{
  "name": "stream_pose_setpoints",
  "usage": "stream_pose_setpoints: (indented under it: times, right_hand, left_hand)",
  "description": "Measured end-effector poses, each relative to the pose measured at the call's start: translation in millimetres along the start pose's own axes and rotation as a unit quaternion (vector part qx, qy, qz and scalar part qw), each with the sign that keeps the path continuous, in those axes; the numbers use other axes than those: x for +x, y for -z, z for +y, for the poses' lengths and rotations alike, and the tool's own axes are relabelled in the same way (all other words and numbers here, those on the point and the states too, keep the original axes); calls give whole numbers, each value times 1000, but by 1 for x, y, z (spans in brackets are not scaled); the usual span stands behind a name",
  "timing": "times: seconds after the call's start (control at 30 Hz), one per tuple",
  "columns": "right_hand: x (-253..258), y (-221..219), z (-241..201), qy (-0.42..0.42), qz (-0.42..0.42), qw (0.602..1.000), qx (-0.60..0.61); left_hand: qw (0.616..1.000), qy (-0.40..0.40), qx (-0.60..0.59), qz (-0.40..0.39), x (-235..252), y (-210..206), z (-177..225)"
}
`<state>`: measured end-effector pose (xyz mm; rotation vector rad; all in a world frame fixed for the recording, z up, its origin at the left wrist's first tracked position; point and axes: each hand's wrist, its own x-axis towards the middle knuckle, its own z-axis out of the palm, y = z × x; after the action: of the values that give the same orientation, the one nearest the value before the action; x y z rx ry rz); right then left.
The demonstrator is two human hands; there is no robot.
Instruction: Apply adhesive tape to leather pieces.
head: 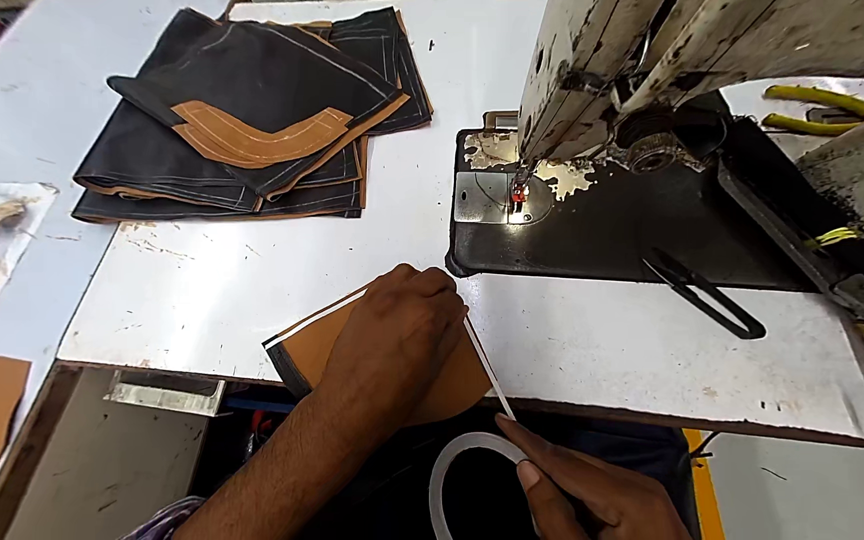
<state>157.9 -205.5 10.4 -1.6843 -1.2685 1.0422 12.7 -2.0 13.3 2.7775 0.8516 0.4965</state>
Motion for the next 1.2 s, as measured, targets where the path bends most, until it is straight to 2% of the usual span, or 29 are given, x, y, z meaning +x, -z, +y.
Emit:
stream_pose_setpoints:
  times: [0.57,1.2]
  right_hand:
    - [1,-6,8,3,-10,1000,17]
    - [0,-3,6,9,-11,999,38]
  left_hand:
    - [999,-43,0,-8,1,6,1]
    - [998,-28,-19,-56,-9,7,-2]
